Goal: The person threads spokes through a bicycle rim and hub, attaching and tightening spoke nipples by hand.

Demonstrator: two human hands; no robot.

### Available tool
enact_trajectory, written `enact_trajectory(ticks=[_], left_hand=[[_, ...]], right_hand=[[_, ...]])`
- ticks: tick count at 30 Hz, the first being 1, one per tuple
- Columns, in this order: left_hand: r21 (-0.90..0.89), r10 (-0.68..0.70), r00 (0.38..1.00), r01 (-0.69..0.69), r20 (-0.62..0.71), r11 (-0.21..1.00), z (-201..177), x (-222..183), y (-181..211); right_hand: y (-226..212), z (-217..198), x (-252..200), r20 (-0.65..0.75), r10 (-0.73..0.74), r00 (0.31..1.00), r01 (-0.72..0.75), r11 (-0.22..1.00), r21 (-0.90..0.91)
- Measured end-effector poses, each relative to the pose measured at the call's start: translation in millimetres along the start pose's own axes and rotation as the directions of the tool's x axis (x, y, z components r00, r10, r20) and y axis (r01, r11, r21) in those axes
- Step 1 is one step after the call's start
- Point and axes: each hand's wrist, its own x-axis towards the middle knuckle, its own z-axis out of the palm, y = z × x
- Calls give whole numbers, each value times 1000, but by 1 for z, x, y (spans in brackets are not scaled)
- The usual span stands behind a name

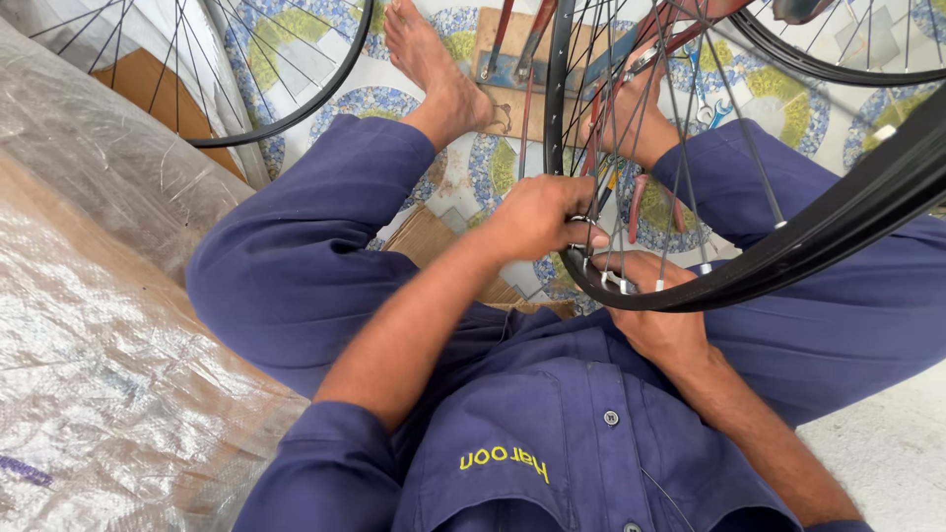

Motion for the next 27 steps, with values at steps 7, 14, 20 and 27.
enact_trajectory(ticks=[7, 14, 20, 27], left_hand=[[397, 42, 970, 58, -240, 916, 6, -1, 36], [-759, 180, 900, 211, 397, 616, -23, -16, 29], [252, -155, 986, 164, -57, 954, 4, -12, 46], [-246, 33, 994, -5, 108, 969, -26, -18, 57]], right_hand=[[-5, -12, 5, -17, -141, 990, 141, 990, -3], [-46, -67, -3, -117, -69, 991, 86, 984, 153], [-15, -25, -1, -104, -184, 977, 194, 976, 98], [-42, -53, -4, -171, -148, 974, 167, 981, 101]])
